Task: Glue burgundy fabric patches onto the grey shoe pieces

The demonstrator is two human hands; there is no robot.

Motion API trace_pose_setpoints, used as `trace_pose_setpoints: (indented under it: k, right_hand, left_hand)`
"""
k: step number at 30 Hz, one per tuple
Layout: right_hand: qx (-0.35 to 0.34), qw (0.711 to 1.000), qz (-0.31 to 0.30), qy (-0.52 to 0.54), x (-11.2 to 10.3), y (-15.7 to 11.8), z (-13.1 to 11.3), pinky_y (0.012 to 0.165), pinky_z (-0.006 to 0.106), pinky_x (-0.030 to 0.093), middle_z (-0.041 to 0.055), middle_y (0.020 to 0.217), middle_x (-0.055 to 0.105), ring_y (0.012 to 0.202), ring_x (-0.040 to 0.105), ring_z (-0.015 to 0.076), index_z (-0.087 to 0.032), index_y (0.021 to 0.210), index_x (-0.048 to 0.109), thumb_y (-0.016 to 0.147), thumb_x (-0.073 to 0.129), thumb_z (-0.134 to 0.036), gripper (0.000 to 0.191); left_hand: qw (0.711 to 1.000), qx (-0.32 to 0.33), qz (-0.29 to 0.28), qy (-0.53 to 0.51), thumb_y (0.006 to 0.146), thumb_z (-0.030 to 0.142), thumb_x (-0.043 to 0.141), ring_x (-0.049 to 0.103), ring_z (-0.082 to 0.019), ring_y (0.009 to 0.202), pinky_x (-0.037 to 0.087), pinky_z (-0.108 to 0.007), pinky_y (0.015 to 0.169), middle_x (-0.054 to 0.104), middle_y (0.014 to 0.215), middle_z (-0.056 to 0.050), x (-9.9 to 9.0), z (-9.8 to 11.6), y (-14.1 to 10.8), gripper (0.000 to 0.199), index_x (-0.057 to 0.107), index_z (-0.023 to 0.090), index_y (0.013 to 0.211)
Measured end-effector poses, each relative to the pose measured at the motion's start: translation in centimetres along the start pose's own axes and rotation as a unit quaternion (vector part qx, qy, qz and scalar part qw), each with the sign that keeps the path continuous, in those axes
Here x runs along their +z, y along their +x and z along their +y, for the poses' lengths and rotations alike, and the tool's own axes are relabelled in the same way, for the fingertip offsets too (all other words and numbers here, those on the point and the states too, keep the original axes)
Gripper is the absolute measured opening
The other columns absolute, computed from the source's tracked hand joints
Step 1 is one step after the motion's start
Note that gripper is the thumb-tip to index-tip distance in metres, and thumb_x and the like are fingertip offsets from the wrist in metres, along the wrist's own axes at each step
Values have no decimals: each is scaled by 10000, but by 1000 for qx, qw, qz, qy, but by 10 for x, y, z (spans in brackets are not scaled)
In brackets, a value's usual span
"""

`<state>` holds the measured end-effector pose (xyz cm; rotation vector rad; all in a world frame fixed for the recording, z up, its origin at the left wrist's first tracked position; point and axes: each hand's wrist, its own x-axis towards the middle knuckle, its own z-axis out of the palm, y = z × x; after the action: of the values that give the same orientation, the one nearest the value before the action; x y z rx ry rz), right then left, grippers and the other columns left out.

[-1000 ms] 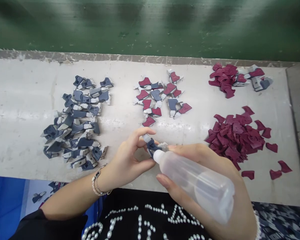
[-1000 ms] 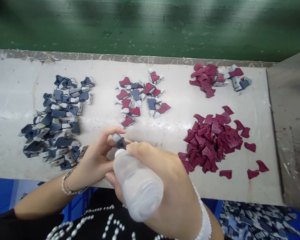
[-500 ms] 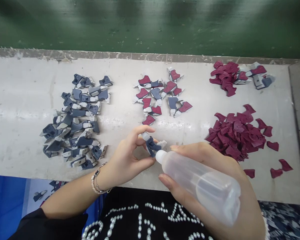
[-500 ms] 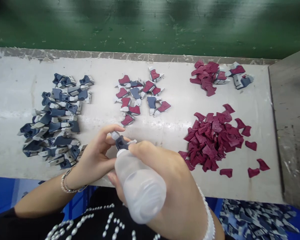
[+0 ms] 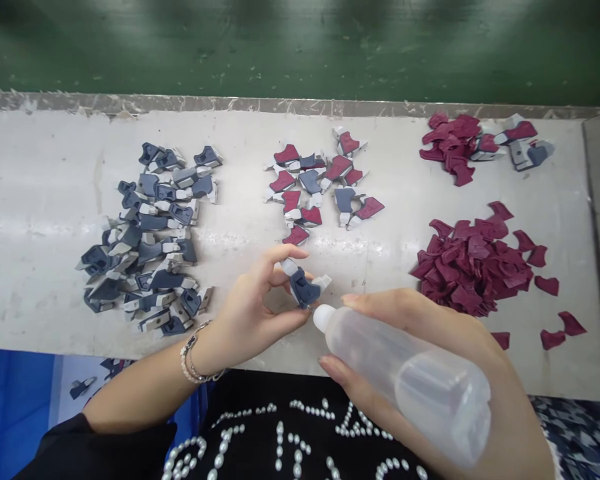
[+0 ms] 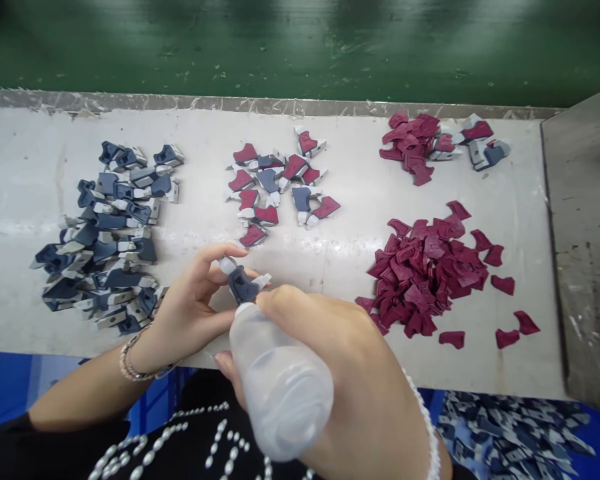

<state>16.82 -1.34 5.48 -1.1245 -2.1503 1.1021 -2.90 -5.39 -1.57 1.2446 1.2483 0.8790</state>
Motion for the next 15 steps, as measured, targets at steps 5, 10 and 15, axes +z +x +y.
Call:
trace_pose_setpoints:
  k: [5, 10, 15]
  right_hand:
    - [-4, 1000, -4, 3, 1, 3, -1, 514, 253, 546, -29, 803, 685, 587, 672, 131, -254, 902, 530, 825, 732, -287, 219]
    - [3, 1000, 1, 5, 1, 4, -1, 497, 233, 535, -49, 756, 667, 528, 640, 103, -247, 911, 549, 815, 747, -263, 222]
    - [2, 999, -29, -28, -2, 0, 0, 533, 245, 538, -29, 826, 688, 628, 679, 129, -250, 876, 513, 861, 710, -335, 215]
  left_hand:
    - [1000, 12, -14, 11, 796, 77, 701, 667, -184, 1000, 531, -264, 829, 694, 1085, -27, 0, 0, 1, 613, 417, 299, 1292]
    - [999, 29, -34, 25, 763, 24, 691, 664, -163, 939, 518, -272, 844, 698, 1062, -3, 0, 0, 2, 666, 415, 312, 1295]
    - [999, 28, -11, 38, 780, 57, 703, 666, -154, 954, 527, -254, 845, 700, 1071, 9, -1, -1, 1, 659, 411, 326, 1305]
